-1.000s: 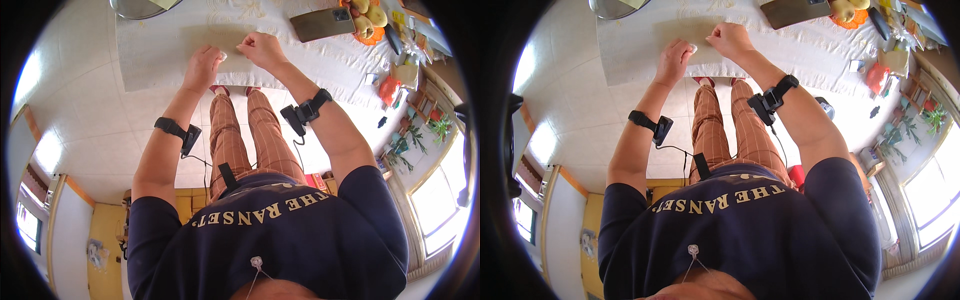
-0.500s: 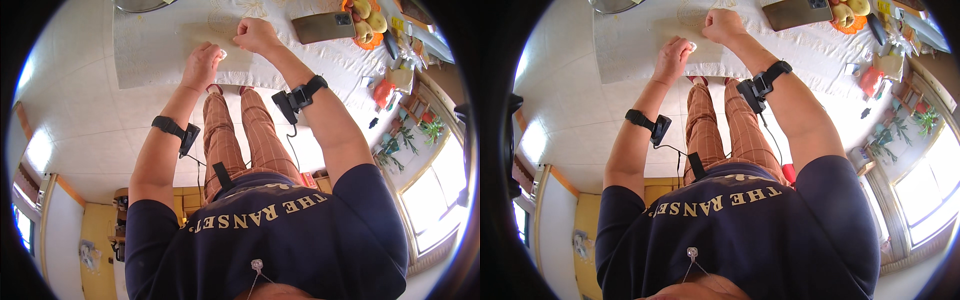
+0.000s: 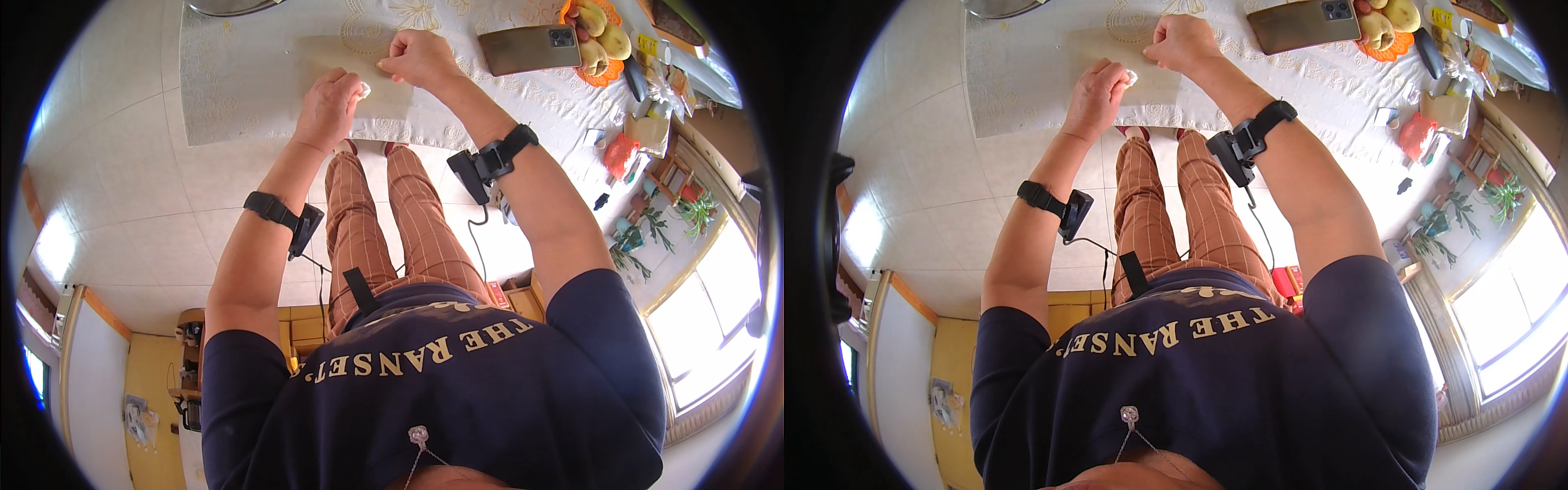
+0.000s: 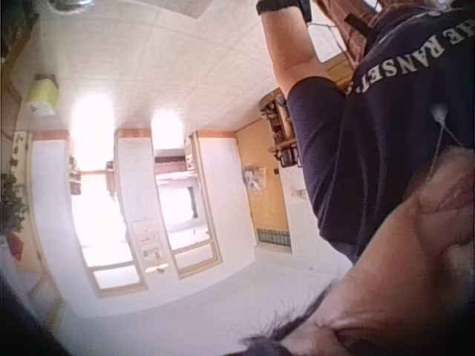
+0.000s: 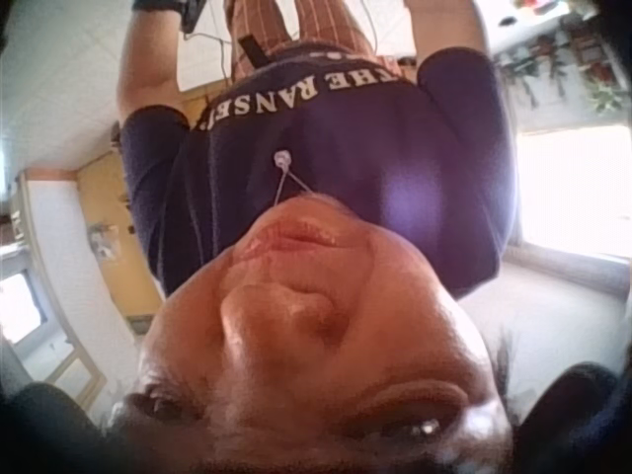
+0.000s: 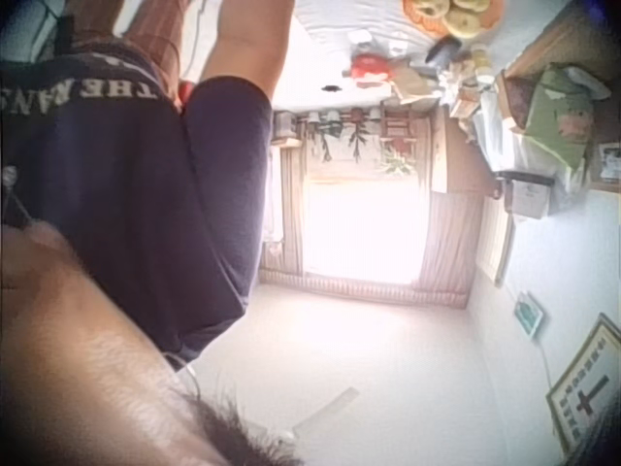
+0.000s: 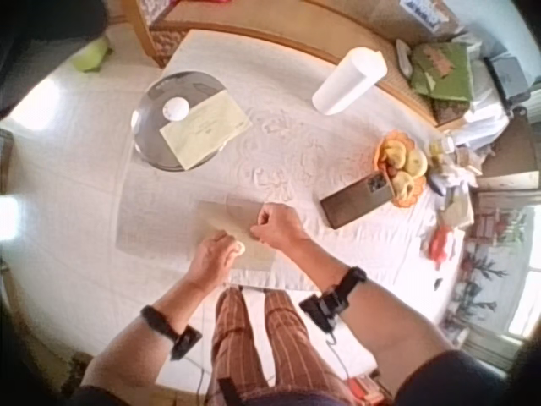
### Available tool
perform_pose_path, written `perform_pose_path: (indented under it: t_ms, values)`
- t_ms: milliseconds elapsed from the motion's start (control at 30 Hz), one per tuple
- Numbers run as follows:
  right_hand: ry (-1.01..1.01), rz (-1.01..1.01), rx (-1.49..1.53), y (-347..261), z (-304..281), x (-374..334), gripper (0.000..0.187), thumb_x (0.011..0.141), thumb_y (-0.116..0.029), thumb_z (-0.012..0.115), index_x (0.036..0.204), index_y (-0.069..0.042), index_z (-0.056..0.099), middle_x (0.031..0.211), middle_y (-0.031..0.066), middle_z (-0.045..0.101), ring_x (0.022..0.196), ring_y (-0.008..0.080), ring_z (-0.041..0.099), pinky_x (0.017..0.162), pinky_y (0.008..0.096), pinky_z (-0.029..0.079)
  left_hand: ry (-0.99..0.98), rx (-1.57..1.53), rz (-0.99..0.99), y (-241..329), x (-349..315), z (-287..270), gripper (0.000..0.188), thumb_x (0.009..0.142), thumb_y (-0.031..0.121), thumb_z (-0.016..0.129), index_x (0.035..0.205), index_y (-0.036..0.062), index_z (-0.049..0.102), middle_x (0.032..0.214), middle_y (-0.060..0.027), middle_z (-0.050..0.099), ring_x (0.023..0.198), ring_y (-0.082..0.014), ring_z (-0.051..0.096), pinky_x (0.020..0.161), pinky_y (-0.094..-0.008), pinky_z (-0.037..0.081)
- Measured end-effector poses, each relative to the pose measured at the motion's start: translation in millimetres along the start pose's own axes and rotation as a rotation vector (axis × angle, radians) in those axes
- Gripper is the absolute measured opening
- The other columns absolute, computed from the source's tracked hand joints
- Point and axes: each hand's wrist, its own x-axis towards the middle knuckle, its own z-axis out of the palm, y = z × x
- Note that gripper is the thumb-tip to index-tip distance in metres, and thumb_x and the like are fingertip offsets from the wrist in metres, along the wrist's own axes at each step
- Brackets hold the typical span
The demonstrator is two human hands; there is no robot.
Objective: The person assembles a pink photo frame by inserting a photograph and backing board, then places it on a table. They later handle a green frame and a small white object, moving between tables.
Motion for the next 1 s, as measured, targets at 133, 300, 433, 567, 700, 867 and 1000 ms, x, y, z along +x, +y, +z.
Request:
perform_pose_path:
  t_ms: [133, 300, 433, 567, 700, 867, 1000]
  values:
    - [0.06, -0.015, -0.081, -1.0, 4.2, -0.8, 0.023, 0.072, -0.023, 0.073, 0.067, -0.009, 0.057, 0.062, 0.003, 0.065, 0.059, 0.0109, 0.066, 0.054, 0.0249, 0.05, 0.017, -0.011, 0.024, 0.4, 0.9, 0.2, 0.011, 0.079, 0.0, 0.06, 0.077, 0.0033, 0.05, 0.076, -0.012, 0.054, 0.07, -0.0342, 0.054, 0.061, -0.041, 0.045]
    - [0.001, 0.003, 0.01, 2.3, 0.5, 1.6, 0.019, 0.069, -0.024, 0.072, 0.07, -0.009, 0.059, 0.061, 0.004, 0.066, 0.059, 0.0145, 0.065, 0.061, 0.0286, 0.052, -0.018, 0.004, -0.009, 0.8, -0.2, -0.1, 0.009, 0.078, 0.001, 0.06, 0.079, 0.0042, 0.052, 0.078, -0.0117, 0.056, 0.076, -0.0355, 0.057, 0.065, -0.0437, 0.046]
    - [0.013, -0.007, -0.003, 2.7, 2.2, 0.5, 0.021, 0.073, -0.023, 0.071, 0.068, -0.009, 0.057, 0.06, 0.0028, 0.064, 0.059, 0.0122, 0.066, 0.056, 0.0266, 0.051, 0.005, -0.015, 0.003, 0.3, -0.1, 0.9, 0.01, 0.078, 0.0, 0.061, 0.078, 0.0035, 0.052, 0.077, -0.0117, 0.055, 0.071, -0.0341, 0.055, 0.062, -0.0413, 0.046]
    - [0.04, -0.024, -0.043, 1.2, 4.3, -1.5, 0.023, 0.074, -0.022, 0.072, 0.067, -0.008, 0.055, 0.06, 0.0023, 0.063, 0.059, 0.0108, 0.066, 0.054, 0.0251, 0.05, 0.013, -0.018, 0.007, 0.0, 0.4, 0.6, 0.011, 0.078, 0.0, 0.061, 0.078, 0.0032, 0.051, 0.076, -0.0116, 0.055, 0.07, -0.0332, 0.055, 0.061, -0.0402, 0.046]
    - [0.004, -0.037, 0.01, 1.4, 1.2, -0.4, 0.022, 0.074, -0.02, 0.071, 0.067, -0.008, 0.054, 0.062, 0.0026, 0.063, 0.06, 0.0108, 0.066, 0.055, 0.0248, 0.05, 0.017, 0.018, 0.013, 0.5, 0.4, 0.8, 0.011, 0.078, 0.0, 0.061, 0.078, 0.0035, 0.051, 0.076, -0.0113, 0.055, 0.07, -0.0332, 0.055, 0.061, -0.0403, 0.046]
    - [-0.02, -0.003, 0.053, -0.4, -0.9, -0.5, 0.018, 0.074, -0.018, 0.067, 0.067, -0.008, 0.054, 0.063, 0.0032, 0.064, 0.061, 0.0111, 0.067, 0.055, 0.0243, 0.049, 0.027, 0.004, 0.013, 0.0, -0.5, 0.6, 0.011, 0.078, 0.0, 0.062, 0.078, 0.0035, 0.051, 0.076, -0.0111, 0.055, 0.07, -0.0329, 0.055, 0.061, -0.0402, 0.046]
    - [-0.015, -0.01, 0.047, -2.4, -2.8, -3.3, 0.016, 0.075, -0.018, 0.064, 0.067, -0.008, 0.055, 0.063, 0.004, 0.065, 0.061, 0.0126, 0.067, 0.056, 0.0249, 0.051, 0.01, -0.039, -0.031, 1.9, 0.5, -1.6, 0.006, 0.078, 0.0, 0.061, 0.08, 0.0031, 0.055, 0.078, -0.011, 0.057, 0.071, -0.0326, 0.056, 0.063, -0.0387, 0.047]
